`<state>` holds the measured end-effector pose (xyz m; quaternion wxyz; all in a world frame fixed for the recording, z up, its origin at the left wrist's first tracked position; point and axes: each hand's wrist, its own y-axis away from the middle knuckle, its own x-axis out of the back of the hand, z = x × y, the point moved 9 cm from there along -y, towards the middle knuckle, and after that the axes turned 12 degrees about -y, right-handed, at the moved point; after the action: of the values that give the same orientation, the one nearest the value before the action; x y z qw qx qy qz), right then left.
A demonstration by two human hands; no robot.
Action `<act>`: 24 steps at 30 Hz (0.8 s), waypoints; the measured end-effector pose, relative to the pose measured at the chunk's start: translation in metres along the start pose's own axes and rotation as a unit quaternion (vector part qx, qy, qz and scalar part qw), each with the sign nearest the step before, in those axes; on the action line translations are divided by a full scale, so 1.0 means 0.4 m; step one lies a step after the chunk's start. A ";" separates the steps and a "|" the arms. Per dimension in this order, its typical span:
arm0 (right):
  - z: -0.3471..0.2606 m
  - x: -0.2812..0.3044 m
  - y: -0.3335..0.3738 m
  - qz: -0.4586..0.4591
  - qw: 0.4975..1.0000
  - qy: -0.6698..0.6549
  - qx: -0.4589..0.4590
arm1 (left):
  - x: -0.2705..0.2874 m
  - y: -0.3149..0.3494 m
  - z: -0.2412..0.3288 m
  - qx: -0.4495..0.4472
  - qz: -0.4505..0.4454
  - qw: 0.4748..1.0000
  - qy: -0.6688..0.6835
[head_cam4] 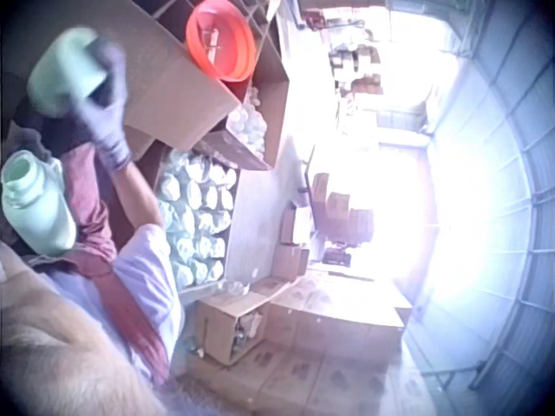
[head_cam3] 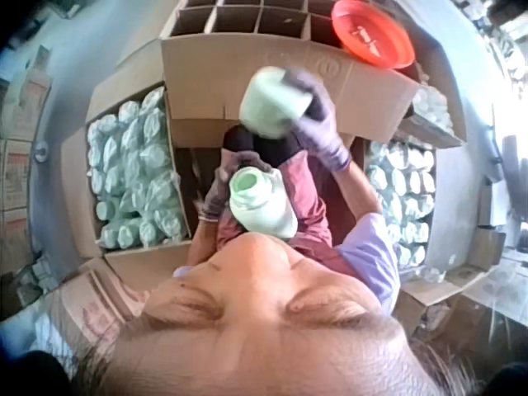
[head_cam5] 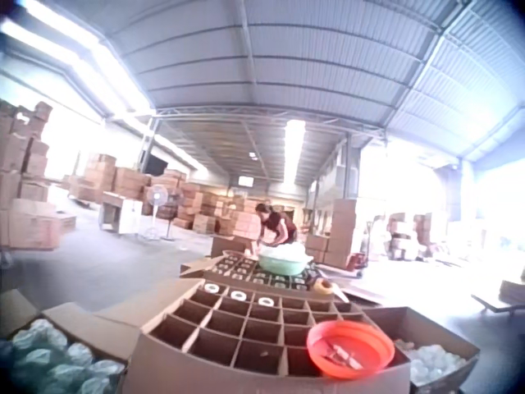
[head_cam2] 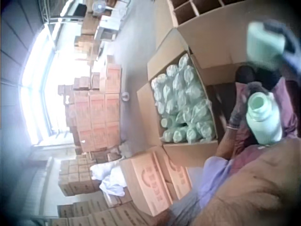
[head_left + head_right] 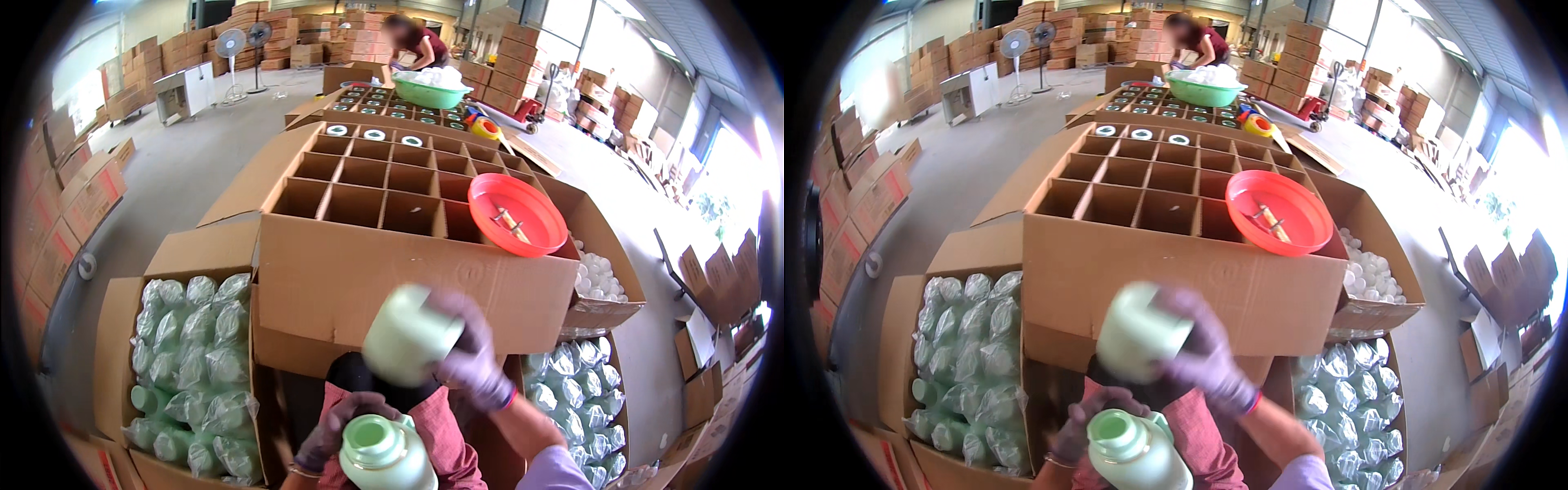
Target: The person assembles light green thermos-style containers by inserting a metal inner liner, placing a lid, and adding a red stopper. Each assembled unit is wrapped in a plastic bag and placed into a cardboard box. The person repeats this process for multiple units.
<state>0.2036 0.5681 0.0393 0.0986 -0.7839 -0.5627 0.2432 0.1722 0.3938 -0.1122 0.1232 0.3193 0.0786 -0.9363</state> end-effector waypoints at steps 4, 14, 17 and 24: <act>-0.307 0.249 -0.226 0.153 0.825 0.474 0.265 | -0.070 0.057 0.107 0.077 -0.027 0.985 -0.154; -0.266 0.550 -0.369 0.135 0.488 0.840 0.195 | 0.011 0.066 0.047 0.142 0.139 0.964 -0.175; -0.199 0.540 -0.410 0.078 0.645 0.760 0.015 | 0.089 0.132 -0.008 0.209 0.109 0.950 -0.205; -0.094 0.667 -0.414 0.058 0.570 0.792 -0.211 | -0.074 0.004 0.208 0.149 0.046 0.917 -0.368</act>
<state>0.1500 0.8782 0.0705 0.3223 -0.6927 -0.2488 -0.5953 0.1474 0.3788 -0.0289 0.1368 -0.0301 -0.1278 -0.9819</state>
